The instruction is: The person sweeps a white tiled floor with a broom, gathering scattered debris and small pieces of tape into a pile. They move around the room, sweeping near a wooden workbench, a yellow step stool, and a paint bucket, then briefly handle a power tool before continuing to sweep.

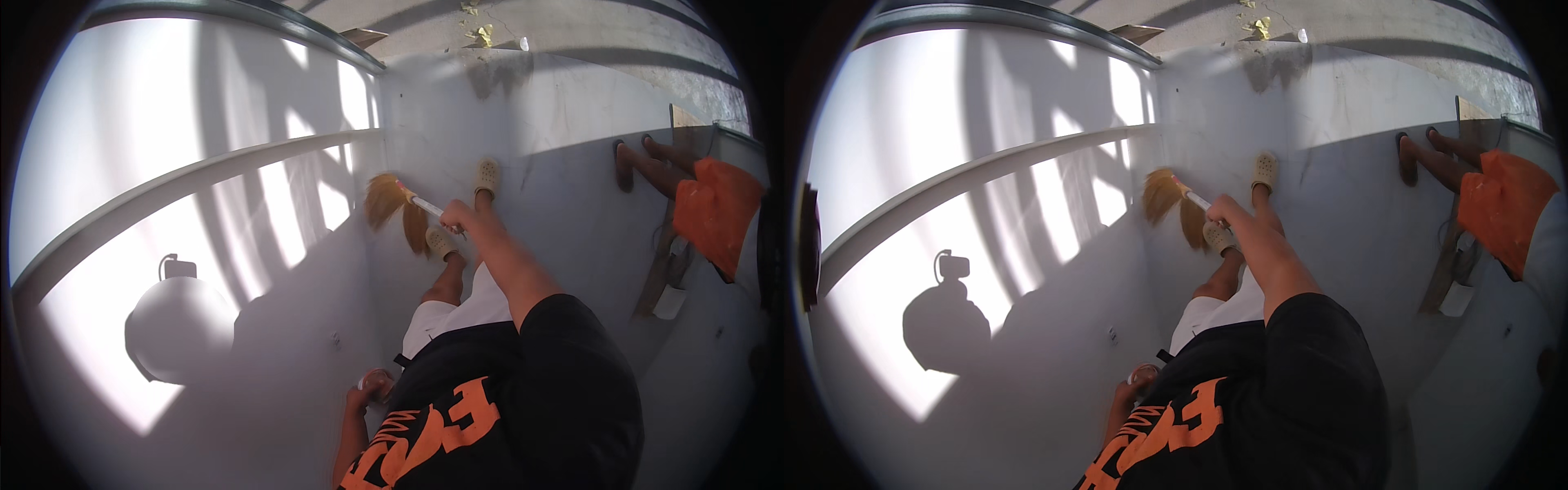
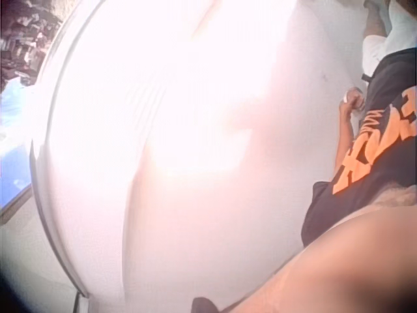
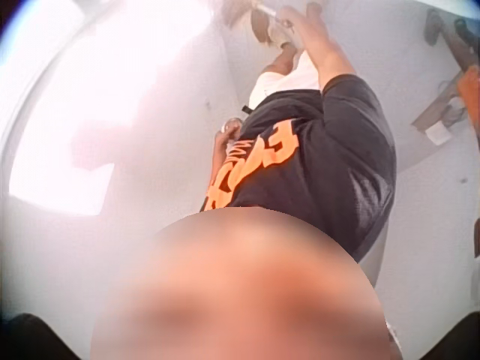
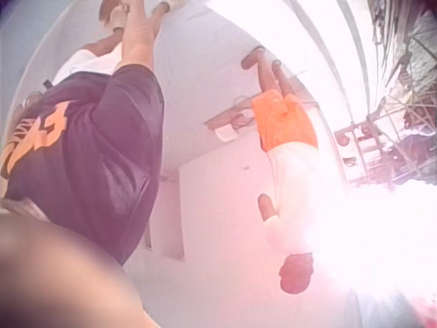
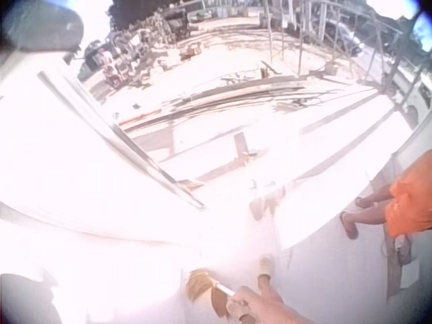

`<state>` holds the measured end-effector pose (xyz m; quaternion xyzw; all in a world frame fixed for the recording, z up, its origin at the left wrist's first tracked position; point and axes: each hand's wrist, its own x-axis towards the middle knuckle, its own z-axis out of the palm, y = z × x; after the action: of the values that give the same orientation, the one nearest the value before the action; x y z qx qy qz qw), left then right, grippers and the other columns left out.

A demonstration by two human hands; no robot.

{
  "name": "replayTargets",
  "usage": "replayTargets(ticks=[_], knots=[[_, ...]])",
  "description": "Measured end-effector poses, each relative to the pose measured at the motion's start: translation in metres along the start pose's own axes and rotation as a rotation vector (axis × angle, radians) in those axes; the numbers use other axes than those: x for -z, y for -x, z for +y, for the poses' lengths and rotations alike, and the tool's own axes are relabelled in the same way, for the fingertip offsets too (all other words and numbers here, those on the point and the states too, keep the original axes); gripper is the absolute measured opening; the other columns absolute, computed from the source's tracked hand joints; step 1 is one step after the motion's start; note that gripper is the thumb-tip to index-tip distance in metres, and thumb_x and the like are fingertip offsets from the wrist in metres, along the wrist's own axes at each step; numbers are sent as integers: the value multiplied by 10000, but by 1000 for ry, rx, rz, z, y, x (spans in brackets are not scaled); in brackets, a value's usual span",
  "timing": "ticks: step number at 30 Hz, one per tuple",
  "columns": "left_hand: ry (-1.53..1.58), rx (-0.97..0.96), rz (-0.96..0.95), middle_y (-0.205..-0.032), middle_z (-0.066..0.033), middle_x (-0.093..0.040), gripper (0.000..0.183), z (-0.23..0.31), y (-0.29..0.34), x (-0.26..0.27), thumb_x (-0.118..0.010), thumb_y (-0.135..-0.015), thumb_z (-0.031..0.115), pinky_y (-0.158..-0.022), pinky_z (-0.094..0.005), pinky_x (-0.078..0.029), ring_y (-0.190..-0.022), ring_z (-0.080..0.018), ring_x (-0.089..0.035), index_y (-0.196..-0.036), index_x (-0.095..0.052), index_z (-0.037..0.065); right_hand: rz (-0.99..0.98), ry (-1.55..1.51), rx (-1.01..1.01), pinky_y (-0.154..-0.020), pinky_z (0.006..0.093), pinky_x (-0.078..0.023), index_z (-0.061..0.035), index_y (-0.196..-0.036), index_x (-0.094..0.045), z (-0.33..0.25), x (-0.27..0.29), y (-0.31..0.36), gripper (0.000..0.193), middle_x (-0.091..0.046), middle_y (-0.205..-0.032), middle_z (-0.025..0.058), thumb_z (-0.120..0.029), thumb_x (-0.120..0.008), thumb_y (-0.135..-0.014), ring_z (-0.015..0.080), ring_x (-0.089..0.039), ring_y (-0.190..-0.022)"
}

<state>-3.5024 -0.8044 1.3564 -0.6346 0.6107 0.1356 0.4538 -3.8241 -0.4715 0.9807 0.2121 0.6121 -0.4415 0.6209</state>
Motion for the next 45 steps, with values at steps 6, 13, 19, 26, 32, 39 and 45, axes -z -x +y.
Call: replayTargets(ticks=[6, 13, 19, 26, 32, 39, 45], knots=[[42, 42, -115, -1216, -251, -637, 1101, 33, 44, -15, -939, -526, 543, -820, -428, -539, -1061, -343, -666, -1288, -547, -147, 272, -524, 204, -447, 345, -475, 70, -855, -657, -43, 192, 17, 125, -614, -671, 116, -54, -667, -850, 199, -588, -531], [-21, -59, -10, -1202, -250, -644, 1071, 101, 72, -25, -926, -542, 542, -820, -427, -545, -1053, -342, -670, -1281, -558, -139, 521, -628, 416, -491, 328, -503, 35, -1287, -542, -51, 277, 72, 442, -628, -727, 80, -104, -600, -871, 148, -584, -554], [-125, -118, 18, -1189, -254, -638, 1047, 152, 82, -15, -899, -587, 534, -795, -421, -540, -1027, -344, -668, -1305, -533, -134, 325, -658, 499, -528, 295, -505, 4, -1415, -459, 21, 227, 208, 524, -604, -748, 67, -140, -562, -922, 117, -570, -576], [-229, -305, 95, -1179, -251, -642, 993, 242, 93, 7, -887, -627, 506, -772, -409, -542, -1010, -319, -673, -1295, -535, -139, 102, -672, 302, -487, 307, -498, 0, -1196, -658, 57, 202, 193, 354, -632, -706, 79, -119, -611, -866, 121, -603, -571], [-188, -374, 137, -1133, -242, -660, 974, 283, 137, 25, -899, -619, 512, -756, -400, -544, -982, -312, -681, -1255, -562, -144, 334, -264, 63, -449, 345, -466, 28, -892, -683, 40, 295, 91, 132, -610, -651, 97, -65, -632, -814, 188, -577, -501], [-219, -411, 159, -1121, -246, -664, 994, 266, 111, 44, -897, -609, 539, -760, -409, -546, -987, -319, -680, -1242, -571, -153, 876, -276, 79, -535, 390, -553, 32, -954, -650, 26, 430, 101, 198, -682, -719, 152, -111, -603, -825, 248, -673, -561], [-302, -472, 144, -1152, -251, -660, 982, 311, 53, 72, -878, -621, 521, -757, -426, -554, -1018, -336, -679, -1243, -562, -169, 1171, -564, 241, -715, 443, -582, -21, -1306, -548, 17, 428, 138, 495, -715, -875, 182, -239, -600, -865, 319, -712, -735]])
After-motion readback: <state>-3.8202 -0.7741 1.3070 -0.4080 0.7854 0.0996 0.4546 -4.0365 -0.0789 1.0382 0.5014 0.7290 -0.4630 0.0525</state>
